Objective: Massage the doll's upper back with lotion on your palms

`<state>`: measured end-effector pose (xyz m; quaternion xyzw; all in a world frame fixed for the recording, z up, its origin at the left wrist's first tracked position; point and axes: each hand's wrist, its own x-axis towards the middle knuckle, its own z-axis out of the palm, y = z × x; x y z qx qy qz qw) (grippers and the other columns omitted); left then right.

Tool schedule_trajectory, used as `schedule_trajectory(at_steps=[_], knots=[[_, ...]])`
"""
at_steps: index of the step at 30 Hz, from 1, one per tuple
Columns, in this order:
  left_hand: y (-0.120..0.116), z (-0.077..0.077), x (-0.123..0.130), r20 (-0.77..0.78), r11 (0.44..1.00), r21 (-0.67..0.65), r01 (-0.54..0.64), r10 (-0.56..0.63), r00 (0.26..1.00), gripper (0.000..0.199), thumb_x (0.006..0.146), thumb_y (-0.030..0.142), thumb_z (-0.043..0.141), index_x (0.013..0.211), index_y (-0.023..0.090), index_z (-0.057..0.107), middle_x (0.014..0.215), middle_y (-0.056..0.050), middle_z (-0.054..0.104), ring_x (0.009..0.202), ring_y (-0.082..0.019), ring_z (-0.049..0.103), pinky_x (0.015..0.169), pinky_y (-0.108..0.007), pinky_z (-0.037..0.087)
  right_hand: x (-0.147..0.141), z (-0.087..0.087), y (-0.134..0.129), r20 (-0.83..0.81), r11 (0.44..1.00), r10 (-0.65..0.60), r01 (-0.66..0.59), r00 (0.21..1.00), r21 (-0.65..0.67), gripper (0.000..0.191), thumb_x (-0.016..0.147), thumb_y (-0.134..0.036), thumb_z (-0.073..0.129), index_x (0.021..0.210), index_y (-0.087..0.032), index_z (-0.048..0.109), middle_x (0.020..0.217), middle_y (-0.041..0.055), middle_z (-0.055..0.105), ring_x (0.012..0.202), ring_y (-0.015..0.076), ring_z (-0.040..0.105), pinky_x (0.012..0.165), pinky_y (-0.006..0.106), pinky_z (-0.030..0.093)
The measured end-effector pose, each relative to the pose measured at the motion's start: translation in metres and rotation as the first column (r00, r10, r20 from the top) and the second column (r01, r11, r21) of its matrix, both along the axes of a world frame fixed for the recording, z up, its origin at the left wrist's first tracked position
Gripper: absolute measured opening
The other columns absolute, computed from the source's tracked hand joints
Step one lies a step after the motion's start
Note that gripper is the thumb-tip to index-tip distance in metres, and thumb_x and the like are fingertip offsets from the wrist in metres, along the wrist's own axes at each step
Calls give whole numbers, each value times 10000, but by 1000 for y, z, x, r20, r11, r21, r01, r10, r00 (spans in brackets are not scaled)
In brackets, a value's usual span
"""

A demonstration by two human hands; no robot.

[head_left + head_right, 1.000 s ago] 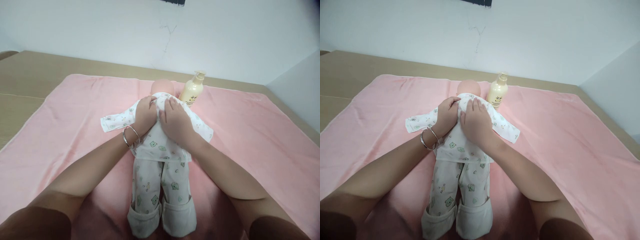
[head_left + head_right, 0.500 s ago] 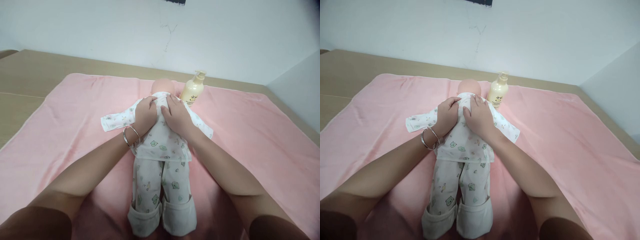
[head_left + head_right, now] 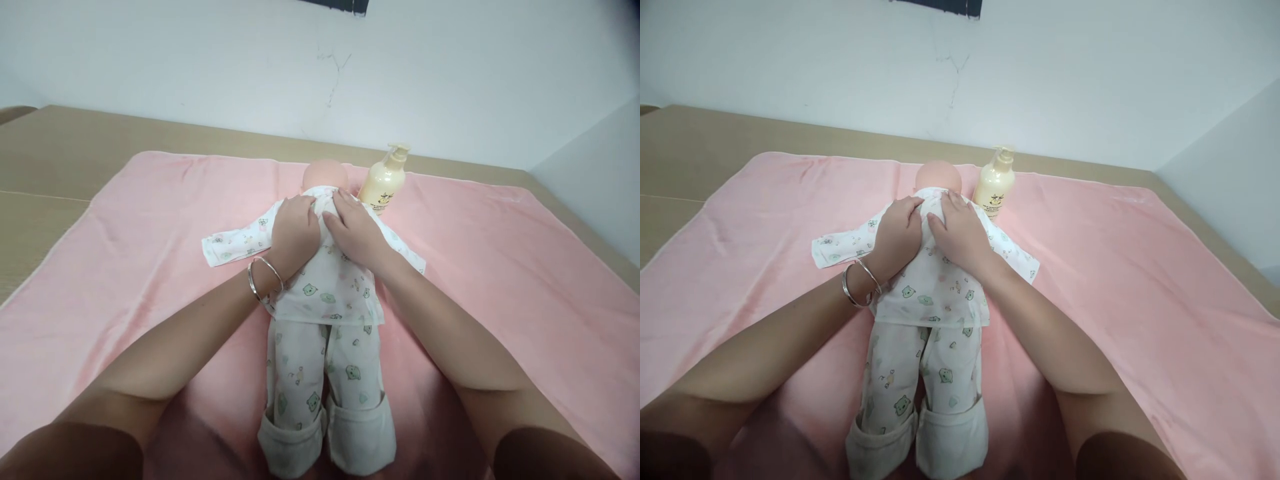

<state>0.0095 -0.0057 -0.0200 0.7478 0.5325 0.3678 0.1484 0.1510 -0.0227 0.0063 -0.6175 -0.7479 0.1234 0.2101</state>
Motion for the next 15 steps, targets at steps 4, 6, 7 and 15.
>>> schedule_trajectory(at_steps=[4,6,7,15], knots=[[-10,2,4,-153,997,79,1,11,988,491,973,253,348,1360,0,514,1542,-282,479,1508,-343,396,1269,-559,312,3,2,1,28,995,-99,100,995,-13,554,1034,-400,340,1417,-48,530,1585,228,456,1519,348,379,1250,554,319],[-9,7,3,-213,999,41,1,8,977,509,970,289,362,1339,-32,506,1488,-323,504,1446,-372,455,1222,-568,362,-2,3,-6,89,992,-125,126,988,3,522,1044,-373,312,1358,-45,569,1512,242,535,1471,364,443,1223,553,353],[-6,11,1,-248,1000,2,12,-11,969,482,966,293,362,1287,-18,542,1405,-311,572,1370,-370,520,1181,-557,406,-5,3,-12,125,991,-132,130,983,21,511,1046,-353,300,1334,-38,581,1465,250,575,1442,372,476,1207,552,369],[4,25,-9,-387,995,-92,43,-76,919,360,979,308,343,1013,96,632,1040,-193,702,999,-293,642,931,-444,522,-13,7,-29,184,993,-106,95,977,67,438,1040,-309,303,1269,-92,605,1406,221,629,1385,357,533,1145,514,444]])
